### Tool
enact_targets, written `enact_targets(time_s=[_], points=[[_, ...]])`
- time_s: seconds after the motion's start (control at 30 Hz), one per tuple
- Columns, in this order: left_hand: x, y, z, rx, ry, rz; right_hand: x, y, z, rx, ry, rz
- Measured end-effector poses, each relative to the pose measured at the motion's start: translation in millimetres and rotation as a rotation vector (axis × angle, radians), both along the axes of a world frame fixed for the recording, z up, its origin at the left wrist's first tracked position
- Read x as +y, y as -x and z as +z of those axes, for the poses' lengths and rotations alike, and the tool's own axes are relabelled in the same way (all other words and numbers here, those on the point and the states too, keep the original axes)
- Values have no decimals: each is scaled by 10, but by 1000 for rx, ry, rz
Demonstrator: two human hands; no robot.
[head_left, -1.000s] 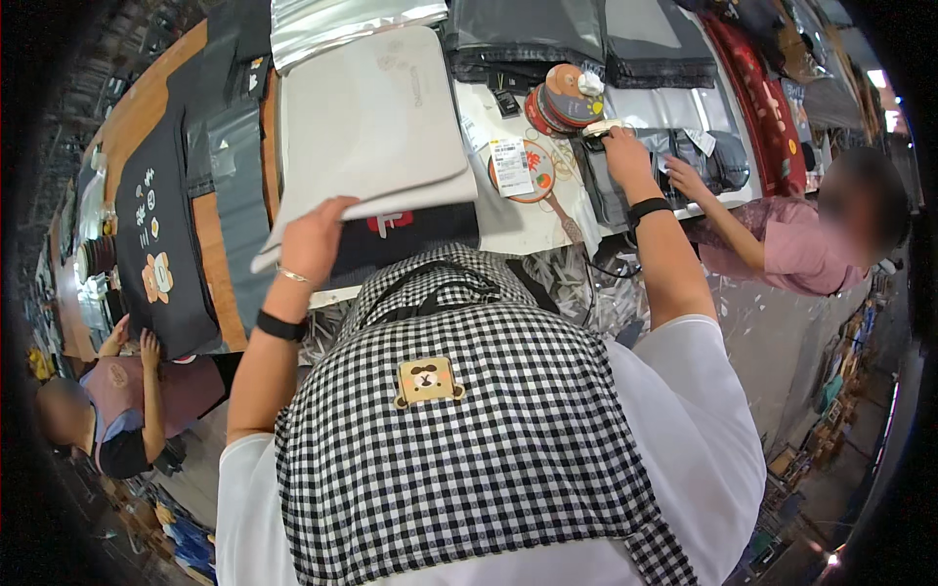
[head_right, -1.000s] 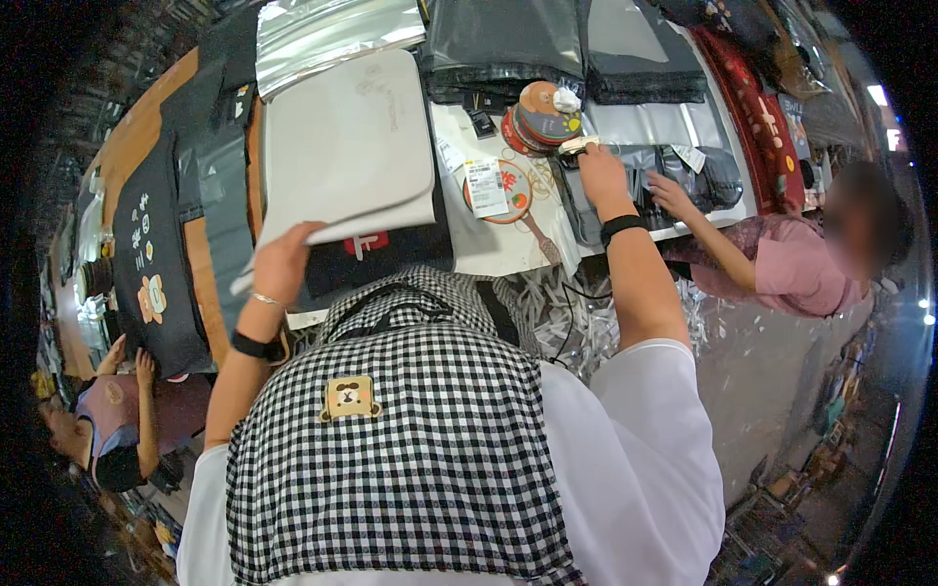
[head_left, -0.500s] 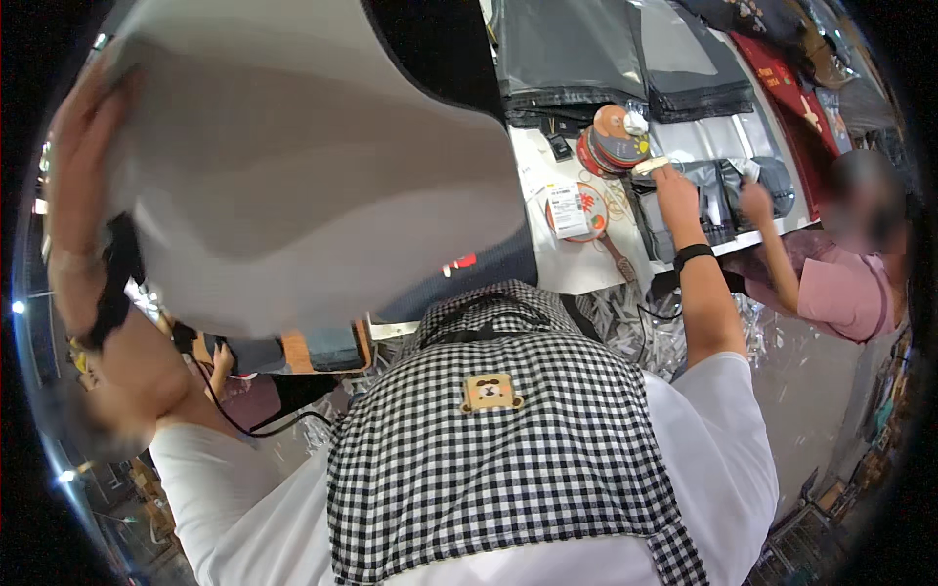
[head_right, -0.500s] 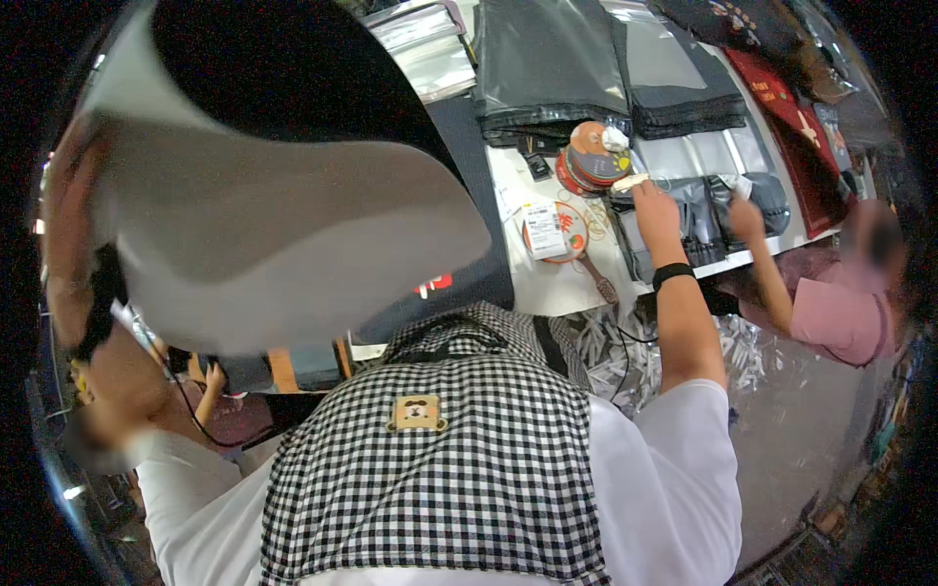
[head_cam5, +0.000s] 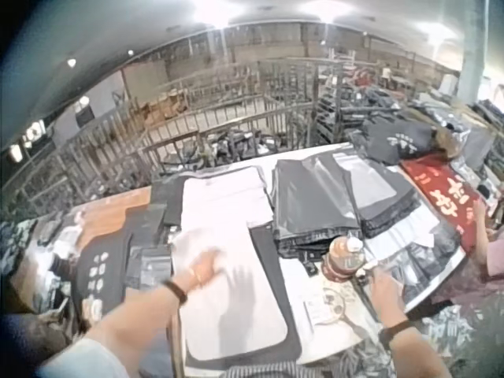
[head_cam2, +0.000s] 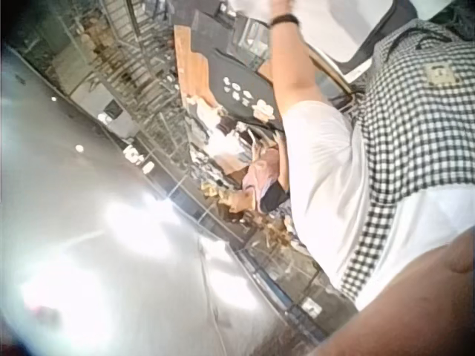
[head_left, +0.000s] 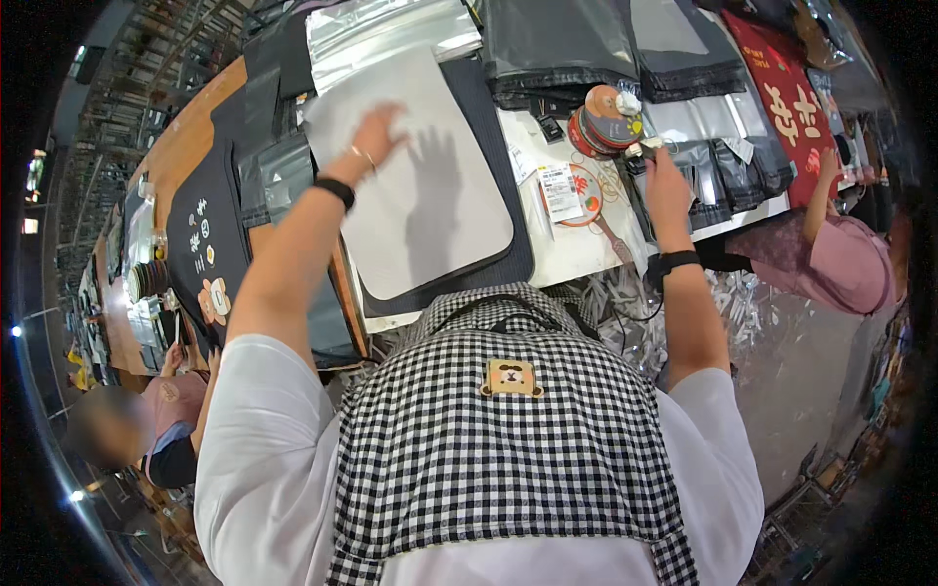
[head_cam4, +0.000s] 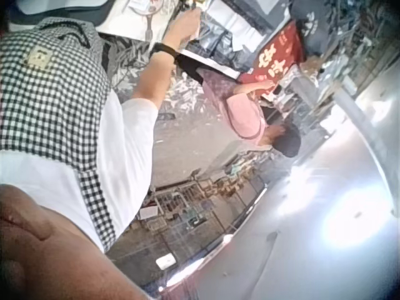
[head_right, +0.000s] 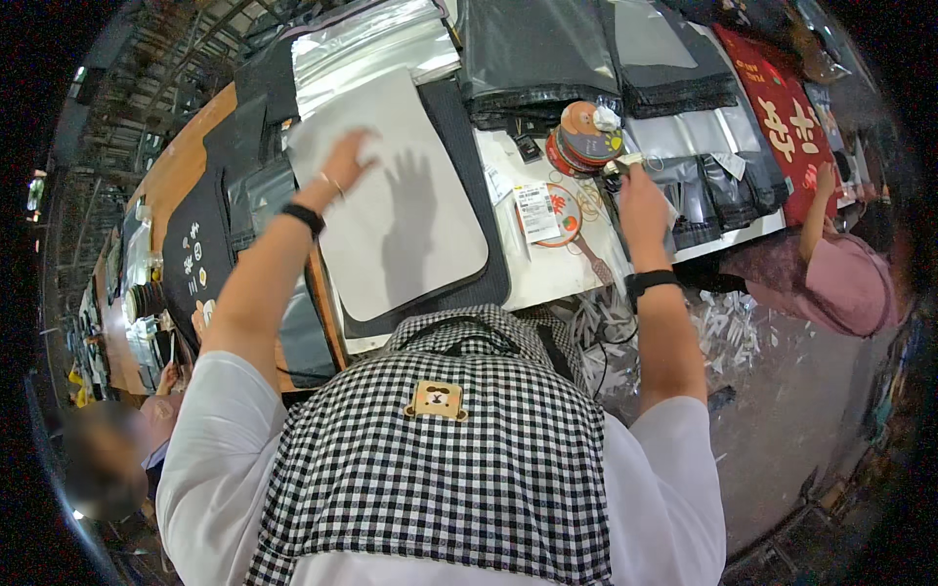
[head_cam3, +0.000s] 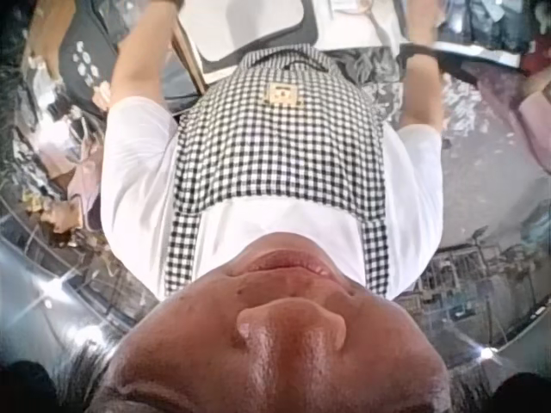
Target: Fold and place garments into protective grey plastic sleeves.
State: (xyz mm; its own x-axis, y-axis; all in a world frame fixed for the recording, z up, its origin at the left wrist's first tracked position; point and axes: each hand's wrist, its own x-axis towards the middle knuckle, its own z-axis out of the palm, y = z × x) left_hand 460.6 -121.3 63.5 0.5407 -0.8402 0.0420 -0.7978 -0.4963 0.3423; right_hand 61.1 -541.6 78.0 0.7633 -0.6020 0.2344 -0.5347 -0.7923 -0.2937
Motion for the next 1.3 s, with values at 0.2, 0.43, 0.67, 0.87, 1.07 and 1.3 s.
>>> enact_targets(time_s=[0.2,0.43,0.67,0.87,1.07,1.3], points=[[635,2245,-595,62,-254,-183,907,17,-449,89,-306,351],[834,2342,-633,214,-111,-69,1386,-126,-463,366,-343,374],[887,2093,-708,254,-4,-126,1305,-27,-482,421,-300,458],[421,673,417,-13,-235,52,1207,14,-586,632,-338,567],[225,564,1609,-379,811,209,1700,-529,-157,616,-358,643],[1251,2288,-247,33,1,-161,2561,-1045,-21,-106,-358,818]])
